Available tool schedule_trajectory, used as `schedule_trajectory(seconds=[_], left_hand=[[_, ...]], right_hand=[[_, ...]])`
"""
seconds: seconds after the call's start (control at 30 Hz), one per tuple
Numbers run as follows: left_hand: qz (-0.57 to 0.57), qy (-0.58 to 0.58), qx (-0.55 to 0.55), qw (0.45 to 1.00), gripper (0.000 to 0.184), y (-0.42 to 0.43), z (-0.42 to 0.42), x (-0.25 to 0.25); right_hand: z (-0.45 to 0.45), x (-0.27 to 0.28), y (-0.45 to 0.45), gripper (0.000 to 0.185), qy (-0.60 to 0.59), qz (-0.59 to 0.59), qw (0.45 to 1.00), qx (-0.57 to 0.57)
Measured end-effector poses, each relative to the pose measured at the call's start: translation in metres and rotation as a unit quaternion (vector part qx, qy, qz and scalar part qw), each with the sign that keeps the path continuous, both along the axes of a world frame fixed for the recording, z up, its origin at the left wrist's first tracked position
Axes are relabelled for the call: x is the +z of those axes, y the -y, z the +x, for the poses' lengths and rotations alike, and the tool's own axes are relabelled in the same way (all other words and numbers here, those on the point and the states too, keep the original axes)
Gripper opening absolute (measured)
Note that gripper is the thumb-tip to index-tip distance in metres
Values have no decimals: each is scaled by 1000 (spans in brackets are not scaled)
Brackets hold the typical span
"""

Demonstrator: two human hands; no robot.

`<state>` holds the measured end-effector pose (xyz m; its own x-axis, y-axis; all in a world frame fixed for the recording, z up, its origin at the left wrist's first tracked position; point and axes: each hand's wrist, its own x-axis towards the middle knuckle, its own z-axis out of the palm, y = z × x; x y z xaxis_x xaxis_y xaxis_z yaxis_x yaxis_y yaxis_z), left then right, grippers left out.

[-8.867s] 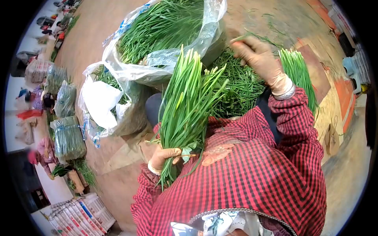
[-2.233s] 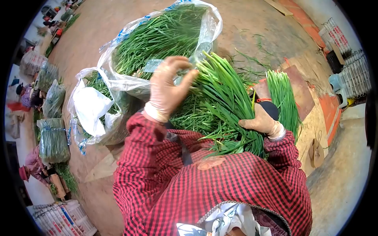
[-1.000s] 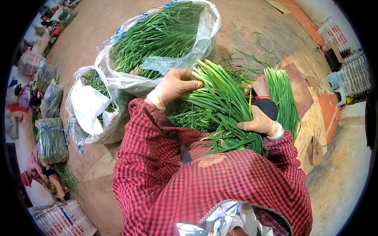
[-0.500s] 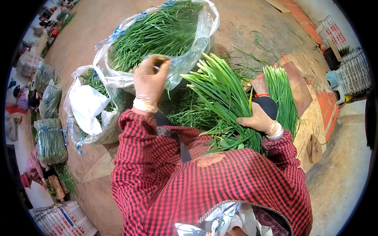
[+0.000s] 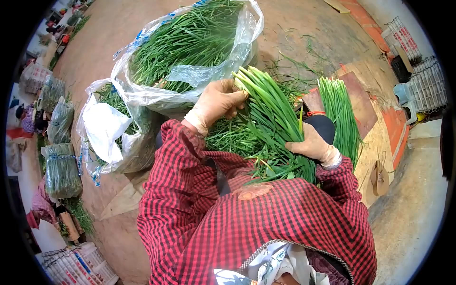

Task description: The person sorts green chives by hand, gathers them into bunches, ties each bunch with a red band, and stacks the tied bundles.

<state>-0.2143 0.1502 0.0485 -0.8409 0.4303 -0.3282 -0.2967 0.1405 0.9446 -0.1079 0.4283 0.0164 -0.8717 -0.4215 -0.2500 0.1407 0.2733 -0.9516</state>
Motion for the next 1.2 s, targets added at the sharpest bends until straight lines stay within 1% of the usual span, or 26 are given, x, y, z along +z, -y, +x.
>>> schedule_trajectory(seconds=[0.03, 0.13, 0.17, 0.23, 0.3, 0.33, 0.37, 0.4, 0.43, 0.5, 0.53, 0.57, 0.6, 0.63, 0.7, 0.73, 0.77, 0.8, 0.83, 0.87, 0.9, 0.93, 0.97, 1.03, 1.17, 1.2], left_hand=[[-1, 1, 0, 1000, 13, -1, 1, -1], [-94, -165, 84, 978, 13, -1, -2, -4], [-126, -206, 108, 964, 13, 6, -7, -5], [-179, -326, 186, 909, 13, 23, -13, -3], [-208, -338, 234, 888, 21, 61, -29, -19], [-341, -333, 224, 850, 25, 74, -30, -18], [-467, -321, 211, 797, 30, 87, -31, -18], [-527, -245, 143, 801, 34, 100, -30, -24], [-527, -246, 143, 801, 34, 100, -24, -39], [-445, -237, 17, 864, 50, 106, -7, -65], [-330, -118, -32, 936, 63, 99, -2, -65], [-202, 6, -80, 976, 76, 84, 5, -67], [-112, 44, -102, 988, 85, 71, 14, -63], [-19, 82, -122, 989, 95, 57, 22, -60], [176, 76, -145, 971, 105, 35, 28, -75], [279, 35, -86, 956, 108, 15, 34, -73], [345, 6, -59, 937, 98, 3, 35, -65], [404, 48, -22, 913, 90, -1, 34, -69], [459, 89, 15, 884, 82, -5, 31, -71], [459, 88, 14, 884, 82, -9, 28, -71], [475, 90, 37, 875, 73, -13, 25, -66], [490, 93, 59, 865, 65, -17, 24, -60], [489, 93, 58, 865, 65, -20, 25, -54], [497, 64, 89, 861, 61, -24, 29, -39], [436, 28, 78, 896, 65, -21, 25, -25], [457, 22, 75, 886, 71, -21, 27, -22]], right_hand=[[-1, 0, 0, 55, 1, -1, 1000, 0], [-2, 5, -2, 55, 26, -39, 999, -3], [-1, 4, -3, 55, 27, -39, 999, -3], [0, 3, -8, 53, 29, -56, 998, -25], [3, 7, -13, 52, 34, -39, 998, -37], [5, 5, -16, 52, 18, -83, 994, -64], [6, 3, -17, 53, 1, -125, 988, -89], [5, -7, -25, 53, -12, -114, 990, -87], [5, -5, -24, 53, -13, -114, 989, -88], [4, 2, -17, 54, 6, -132, 986, -104], [3, 3, -15, 54, 5, -133, 986, -101], [1, 4, -14, 55, 13, -110, 990, -84], [1, 5, -12, 55, 22, -86, 994, -66], [1, 8, -6, 55, 22, -85, 994, -64], [3, 16, 8, 54, 15, -51, 997, -50], [3, 3, 12, 67, -54, 7, 998, -30], [7, 2, 13, 67, -54, 7, 998, -29], [10, 11, 22, 75, -97, 168, 981, -6], [12, 18, 30, 83, -137, 325, 936, 16], [12, 21, 35, 95, -153, 342, 926, 31], [14, 21, 39, 95, -154, 342, 926, 30], [17, 20, 42, 95, -192, 359, 913, 23], [19, 20, 45, 95, -231, 374, 898, 16], [21, 19, 51, 96, -236, 383, 893, 5], [19, 25, 62, 90, -251, 412, 876, 29], [17, 24, 62, 90, -263, 406, 875, 21]])
